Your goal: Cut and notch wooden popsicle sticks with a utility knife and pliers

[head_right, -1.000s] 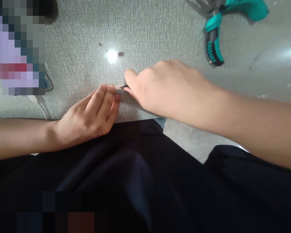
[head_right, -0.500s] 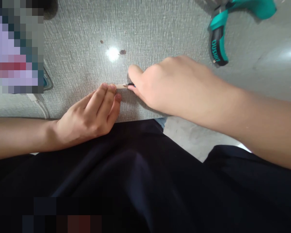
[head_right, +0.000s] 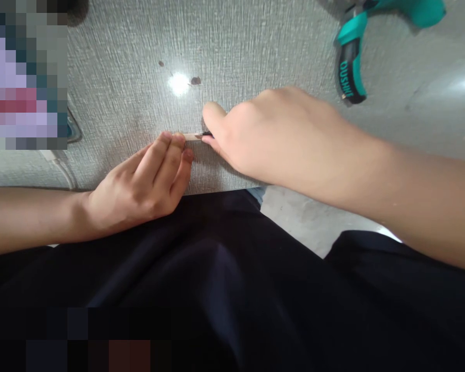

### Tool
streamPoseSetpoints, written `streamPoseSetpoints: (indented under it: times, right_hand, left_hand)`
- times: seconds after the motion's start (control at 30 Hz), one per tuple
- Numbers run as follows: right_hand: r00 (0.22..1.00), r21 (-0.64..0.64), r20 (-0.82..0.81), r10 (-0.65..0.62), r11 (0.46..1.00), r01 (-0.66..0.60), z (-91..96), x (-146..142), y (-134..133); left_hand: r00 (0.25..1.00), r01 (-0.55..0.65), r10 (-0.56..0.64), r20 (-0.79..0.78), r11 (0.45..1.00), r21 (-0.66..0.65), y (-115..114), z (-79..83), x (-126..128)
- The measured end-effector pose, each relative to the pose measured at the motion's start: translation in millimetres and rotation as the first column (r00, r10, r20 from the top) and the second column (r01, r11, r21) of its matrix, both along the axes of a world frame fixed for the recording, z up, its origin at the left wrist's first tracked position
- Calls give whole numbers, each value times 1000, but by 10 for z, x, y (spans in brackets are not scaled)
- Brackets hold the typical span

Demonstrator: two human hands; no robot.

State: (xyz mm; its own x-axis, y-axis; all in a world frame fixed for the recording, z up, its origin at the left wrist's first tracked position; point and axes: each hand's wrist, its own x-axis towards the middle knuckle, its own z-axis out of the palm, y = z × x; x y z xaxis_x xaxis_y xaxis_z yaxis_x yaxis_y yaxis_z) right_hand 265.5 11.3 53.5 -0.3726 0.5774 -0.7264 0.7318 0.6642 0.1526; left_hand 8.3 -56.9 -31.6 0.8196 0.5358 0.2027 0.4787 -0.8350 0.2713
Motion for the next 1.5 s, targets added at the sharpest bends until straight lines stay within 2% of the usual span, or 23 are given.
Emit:
streamPoseSetpoints:
  times: [0.13, 0.23, 0.37, 0.47, 0.53, 0.67, 0.77, 0.9, 1.0, 1.07, 1.37, 1.5]
  right_hand:
    - [998, 13, 47, 46, 999, -47, -14, 2, -4]
    - [1000, 4, 30, 2, 1000, -2, -4, -3, -8]
    - [999, -34, 34, -27, 999, 28, 91, -66, 14]
    - [992, -90, 126, 3, 996, 9, 184, -185, 58]
    - [982, -138, 183, -46, 988, 72, 221, -285, 89]
    - [940, -129, 281, -195, 963, 238, 230, -441, 115]
    - [922, -117, 321, -217, 957, 266, 219, -465, 96]
    - [960, -106, 239, -144, 979, 173, 183, -363, 30]
    - [993, -44, 119, -23, 999, 28, 124, -236, -36]
    - [993, -20, 121, 8, 1000, -6, 79, -167, -66]
    - [987, -46, -9, -160, 986, 160, -19, -30, -72]
    - [989, -35, 21, -144, 989, 145, -24, -5, -103]
  left_hand:
    - [1000, -16, 16, -1, 999, 28, -11, -14, 5]
    - [1000, -10, 10, -7, 999, 53, -6, -8, 8]
    - [1000, -16, 18, -17, 989, 149, 0, -1, 17]
    - [1000, -21, 23, -15, 990, 137, -9, -7, 21]
    - [1000, -23, 25, -16, 994, 106, -16, -11, 22]
    - [1000, -19, 21, -13, 991, 132, -18, -5, 24]
    - [1000, -7, 7, -5, 994, 111, -10, 5, 14]
    - [1000, 11, -11, 1, 1000, -18, 10, 27, -23]
    - [999, 31, -31, -13, 999, -10, 31, 56, -54]
    - [999, 37, -37, -19, 999, -30, 43, 73, -69]
    - [1000, 12, -11, 10, 997, -83, 18, 39, -60]
    - [1000, -3, 3, -4, 995, -99, 2, 36, -34]
